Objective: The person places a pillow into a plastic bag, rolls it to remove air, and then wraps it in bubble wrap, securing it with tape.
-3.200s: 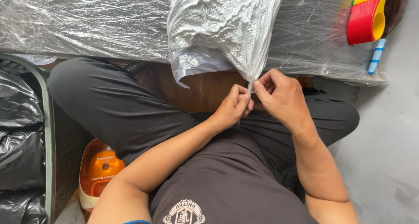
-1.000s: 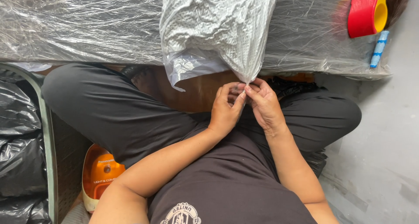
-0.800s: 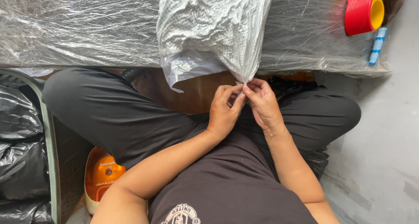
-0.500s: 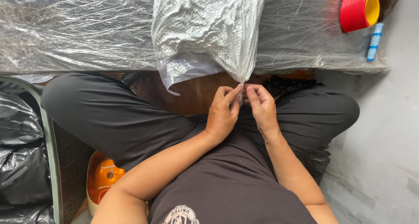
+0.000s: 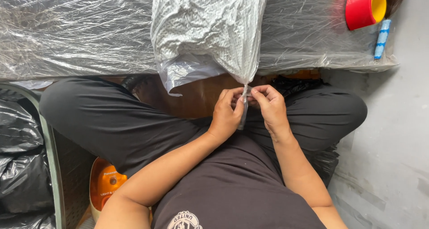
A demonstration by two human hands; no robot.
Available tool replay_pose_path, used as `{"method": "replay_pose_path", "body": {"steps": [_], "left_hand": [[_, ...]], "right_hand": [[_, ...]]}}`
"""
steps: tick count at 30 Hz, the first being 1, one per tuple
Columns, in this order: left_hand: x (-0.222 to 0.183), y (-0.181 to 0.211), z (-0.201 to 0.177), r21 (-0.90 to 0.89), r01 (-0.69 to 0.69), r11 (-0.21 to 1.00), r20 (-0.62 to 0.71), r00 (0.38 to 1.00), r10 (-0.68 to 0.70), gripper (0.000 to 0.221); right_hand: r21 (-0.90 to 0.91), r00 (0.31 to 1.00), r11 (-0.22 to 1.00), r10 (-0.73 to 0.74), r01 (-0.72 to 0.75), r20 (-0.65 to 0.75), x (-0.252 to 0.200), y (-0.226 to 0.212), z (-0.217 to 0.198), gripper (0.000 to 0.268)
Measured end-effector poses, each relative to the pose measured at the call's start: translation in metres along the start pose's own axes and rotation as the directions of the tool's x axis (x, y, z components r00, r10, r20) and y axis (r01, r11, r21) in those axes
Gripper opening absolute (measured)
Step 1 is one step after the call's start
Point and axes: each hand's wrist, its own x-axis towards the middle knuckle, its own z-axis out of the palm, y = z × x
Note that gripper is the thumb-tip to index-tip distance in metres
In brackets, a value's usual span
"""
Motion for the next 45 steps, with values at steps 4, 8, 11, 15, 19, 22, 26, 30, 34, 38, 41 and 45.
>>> {"method": "replay_pose_path", "body": {"steps": [4,8,11,15,19,22,26,30,34,38,41,45], "left_hand": [[0.003,-0.005,0.001,-0.058,0.085,0.995,0.01,0.996,-0.084,0.028],[0.007,-0.008,-0.002,-0.082,0.14,0.987,0.016,0.99,-0.139,0.025],[0.013,-0.003,-0.001,-0.029,0.166,0.986,0.002,0.986,-0.166,0.024],[0.022,-0.006,0.005,0.018,0.223,0.975,-0.049,0.974,-0.222,0.019],[0.021,0.005,0.002,-0.002,0.267,0.964,-0.035,0.963,-0.267,0.02],[0.021,0.008,0.001,-0.004,0.266,0.964,-0.054,0.962,-0.266,0.018],[0.019,0.005,0.001,-0.016,0.251,0.968,-0.066,0.966,-0.252,0.018],[0.017,0.004,0.001,-0.015,0.28,0.96,-0.042,0.959,-0.28,0.018],[0.012,0.008,-0.002,-0.09,0.272,0.958,-0.017,0.961,-0.275,0.019],[0.011,-0.008,-0.002,-0.332,0.34,0.88,0.022,0.935,-0.354,0.033],[0.011,0.0,-0.005,-0.379,0.423,0.823,0.065,0.9,-0.432,0.043],[0.011,0.013,-0.004,-0.246,0.56,0.792,0.102,0.827,-0.553,0.031]], "right_hand": [[0.114,0.987,0.981,0.147,-0.154,0.066,0.009,0.012,0.002,0.014],[0.188,0.955,0.948,0.218,-0.256,0.202,0.012,0.014,0.008,0.008],[0.177,0.958,0.954,0.207,-0.243,0.2,0.011,0.01,0.01,0.01],[0.232,0.958,0.941,0.201,-0.247,0.205,0.008,0.008,0.011,0.011],[0.32,0.962,0.913,0.205,-0.255,0.18,0.023,0.042,0.001,0.017],[0.333,0.977,0.921,0.211,-0.204,0.016,0.019,0.042,-0.002,0.013],[-0.038,0.972,0.976,-0.219,0.216,-0.084,-0.003,0.026,-0.003,0.009],[-0.201,0.91,0.893,-0.415,0.403,-0.018,-0.011,0.018,0.005,0.017],[-0.14,0.927,0.917,-0.373,0.374,0.029,-0.008,0.02,0.01,0.021],[-0.007,0.946,0.947,-0.319,0.32,0.06,-0.007,0.016,0.013,0.034],[0.08,0.956,0.957,-0.283,0.277,0.078,-0.001,0.017,0.015,0.035],[0.139,0.97,0.967,-0.229,0.216,0.085,0.003,0.021,0.013,0.029]]}}
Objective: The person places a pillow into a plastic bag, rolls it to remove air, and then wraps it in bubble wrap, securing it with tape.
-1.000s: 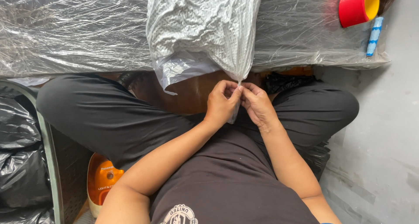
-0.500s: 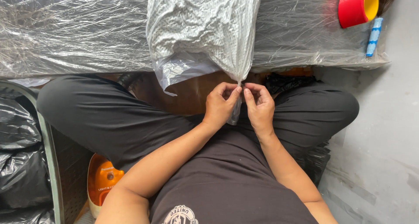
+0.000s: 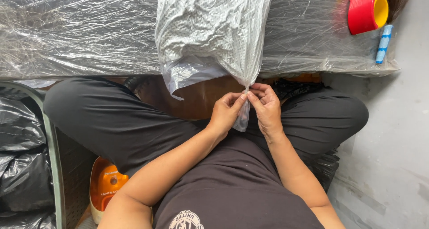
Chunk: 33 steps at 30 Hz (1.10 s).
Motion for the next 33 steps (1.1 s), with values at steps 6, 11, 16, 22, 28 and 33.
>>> {"method": "replay_pose_path", "body": {"steps": [6,11,16,22,28,33], "left_hand": [[0.011,-0.014,-0.004,0.224,-0.204,0.953,-0.049,0.974,0.221,0.02],[-0.012,0.03,-0.024,0.63,-0.564,0.533,0.182,0.775,0.605,0.012],[0.001,0.046,-0.04,0.799,-0.569,-0.194,0.493,0.435,0.753,0.01],[0.026,0.074,-0.063,0.73,-0.538,-0.422,0.607,0.227,0.761,0.002],[0.012,0.094,-0.11,0.643,-0.595,-0.482,0.686,0.169,0.708,0.014],[-0.026,0.104,-0.159,0.79,-0.458,-0.408,0.573,0.315,0.757,0.073]], "right_hand": [[-0.597,0.932,0.729,-0.347,0.335,0.099,-0.003,-0.028,-0.012,0.016],[-0.629,0.633,0.289,-0.644,0.721,0.43,0.006,-0.053,-0.009,0.032],[-0.604,0.476,0.0,-0.616,0.797,0.628,0.03,-0.054,-0.009,0.027],[-0.613,0.441,-0.051,-0.647,0.788,0.622,0.048,-0.045,-0.009,0.035],[-0.606,0.445,-0.008,-0.671,0.795,0.593,0.052,-0.041,-0.005,0.032],[-0.57,0.357,-0.079,-0.707,0.818,0.61,0.052,-0.038,0.0,0.015]]}}
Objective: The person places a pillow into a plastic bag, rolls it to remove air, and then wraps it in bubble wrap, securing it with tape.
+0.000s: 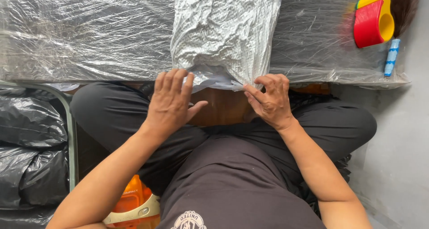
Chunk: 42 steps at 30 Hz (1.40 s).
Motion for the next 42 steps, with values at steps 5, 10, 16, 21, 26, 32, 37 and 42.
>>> {"method": "replay_pose_path", "body": {"steps": [5,10,16,21,26,32,37,42], "left_hand": [[-0.024,-0.03,0.011,0.049,-0.114,0.992,0.12,0.987,0.107,0.033],[0.002,-0.027,-0.003,-0.085,-0.295,0.952,0.116,0.946,0.303,0.013],[0.054,-0.037,-0.002,-0.094,-0.389,0.916,-0.096,0.92,0.381,0.01],[0.068,-0.056,0.062,0.234,-0.12,0.965,-0.219,0.96,0.173,0.008],[0.063,-0.051,0.09,0.16,-0.17,0.972,-0.205,0.958,0.201,0.008],[0.038,-0.035,0.059,0.09,-0.251,0.964,-0.076,0.963,0.258,0.045],[0.028,-0.039,0.061,0.082,-0.248,0.965,0.068,0.968,0.243,0.052],[0.033,-0.046,0.062,0.091,-0.248,0.964,0.095,0.966,0.239,0.052]], "right_hand": [[-0.027,1.0,1.0,-0.013,0.012,-0.018,-0.003,0.001,0.006,0.018],[-0.028,1.0,1.0,-0.005,0.005,0.003,-0.006,0.0,0.005,0.02],[-0.019,1.0,1.0,0.013,-0.013,0.005,-0.004,-0.004,0.006,0.021],[-0.035,1.0,0.999,0.007,-0.007,-0.005,-0.004,-0.006,0.007,0.021],[-0.095,1.0,0.995,-0.008,0.006,-0.014,-0.013,-0.009,0.012,0.022],[-0.08,0.995,0.993,-0.093,0.089,-0.041,-0.002,-0.013,0.01,0.028],[-0.073,0.977,0.974,-0.214,0.215,0.022,0.005,0.0,0.009,0.033],[-0.046,0.94,0.939,-0.34,0.34,0.015,0.005,0.025,0.009,0.032]]}}
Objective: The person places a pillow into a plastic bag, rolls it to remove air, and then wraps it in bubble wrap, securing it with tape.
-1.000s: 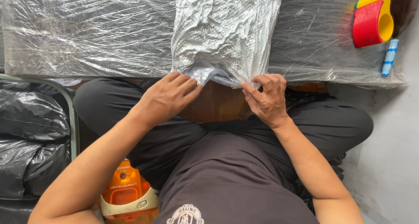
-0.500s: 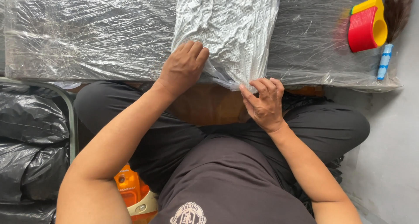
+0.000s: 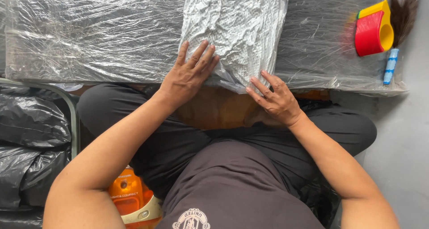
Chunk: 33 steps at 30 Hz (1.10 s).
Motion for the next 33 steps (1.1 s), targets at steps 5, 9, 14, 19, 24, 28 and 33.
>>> {"method": "replay_pose_path", "body": {"steps": [5,9,14,19,24,28,33], "left_hand": [[0.006,-0.003,0.001,0.073,-0.011,0.997,0.045,0.999,0.007,0.054],[0.011,-0.004,0.006,0.101,-0.072,0.992,0.062,0.996,0.066,0.052],[0.036,-0.015,-0.018,0.131,-0.155,0.979,-0.007,0.988,0.157,0.048],[0.081,-0.034,-0.067,0.114,-0.271,0.956,0.103,0.96,0.26,0.048],[0.124,-0.049,-0.111,-0.013,-0.212,0.977,0.263,0.942,0.208,0.075],[0.14,-0.043,-0.12,0.169,-0.236,0.957,0.226,0.954,0.195,0.096],[0.152,-0.048,-0.119,0.358,-0.171,0.918,0.097,0.985,0.146,0.078]], "right_hand": [[0.057,1.0,0.998,-0.004,0.004,-0.004,0.016,0.007,-0.017,0.029],[0.199,0.995,0.975,0.09,-0.095,0.033,0.036,0.018,-0.039,0.028],[0.305,0.978,0.929,0.196,-0.21,0.076,0.047,0.051,-0.063,0.03],[0.47,0.933,0.806,0.307,-0.36,0.188,0.082,0.086,-0.101,0.029],[0.588,0.837,0.595,0.415,-0.547,0.358,0.11,0.121,-0.117,0.028],[0.468,0.702,0.528,0.455,-0.708,0.548,0.125,0.141,-0.125,0.032],[0.519,0.612,0.325,0.466,-0.79,0.639,0.148,0.163,-0.127,0.032]]}}
